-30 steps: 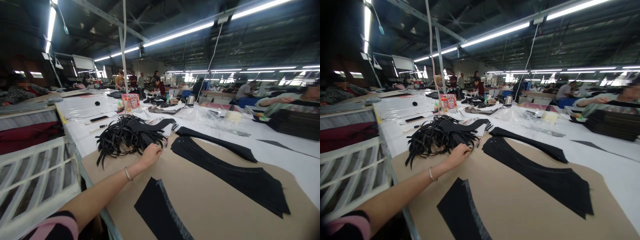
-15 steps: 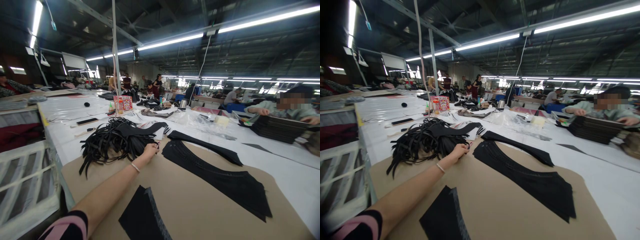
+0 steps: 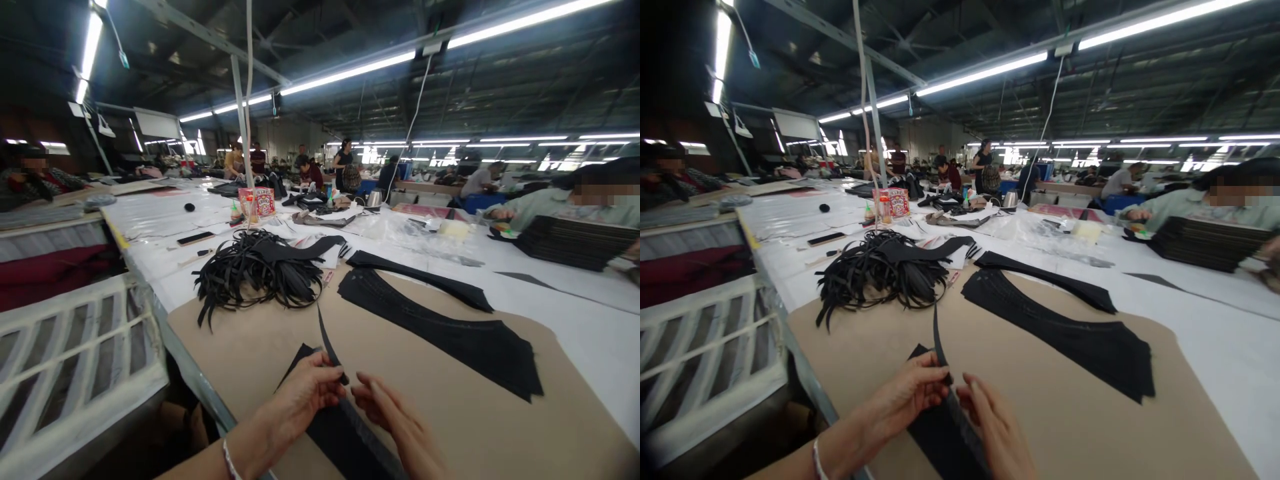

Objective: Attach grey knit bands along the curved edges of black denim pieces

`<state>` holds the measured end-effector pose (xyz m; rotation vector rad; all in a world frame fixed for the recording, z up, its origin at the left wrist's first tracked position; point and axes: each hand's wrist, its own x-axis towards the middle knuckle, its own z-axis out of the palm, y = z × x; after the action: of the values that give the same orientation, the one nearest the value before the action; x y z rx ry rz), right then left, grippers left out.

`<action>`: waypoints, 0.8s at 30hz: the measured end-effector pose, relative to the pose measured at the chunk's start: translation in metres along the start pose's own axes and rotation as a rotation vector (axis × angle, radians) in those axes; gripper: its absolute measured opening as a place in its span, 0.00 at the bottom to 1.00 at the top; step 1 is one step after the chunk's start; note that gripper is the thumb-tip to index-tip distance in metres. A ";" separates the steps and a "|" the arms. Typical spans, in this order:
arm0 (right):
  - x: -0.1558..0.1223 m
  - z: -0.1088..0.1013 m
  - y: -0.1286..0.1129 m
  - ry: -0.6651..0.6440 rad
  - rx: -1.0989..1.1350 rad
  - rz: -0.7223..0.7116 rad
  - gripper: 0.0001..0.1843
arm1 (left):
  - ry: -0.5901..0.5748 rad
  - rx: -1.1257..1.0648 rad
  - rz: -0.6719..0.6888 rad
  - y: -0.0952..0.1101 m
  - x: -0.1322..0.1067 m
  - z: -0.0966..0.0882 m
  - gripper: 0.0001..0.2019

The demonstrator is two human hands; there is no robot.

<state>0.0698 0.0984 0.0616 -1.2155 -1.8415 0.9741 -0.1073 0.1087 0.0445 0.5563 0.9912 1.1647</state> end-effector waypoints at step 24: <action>-0.041 -0.075 -0.024 -0.401 0.178 0.393 0.26 | -0.334 -0.413 0.079 0.032 -0.015 0.041 0.16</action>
<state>0.1374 0.0683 0.1111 -1.3727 -1.7886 1.6653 -0.0887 0.1109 0.0956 0.4394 0.4297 1.2548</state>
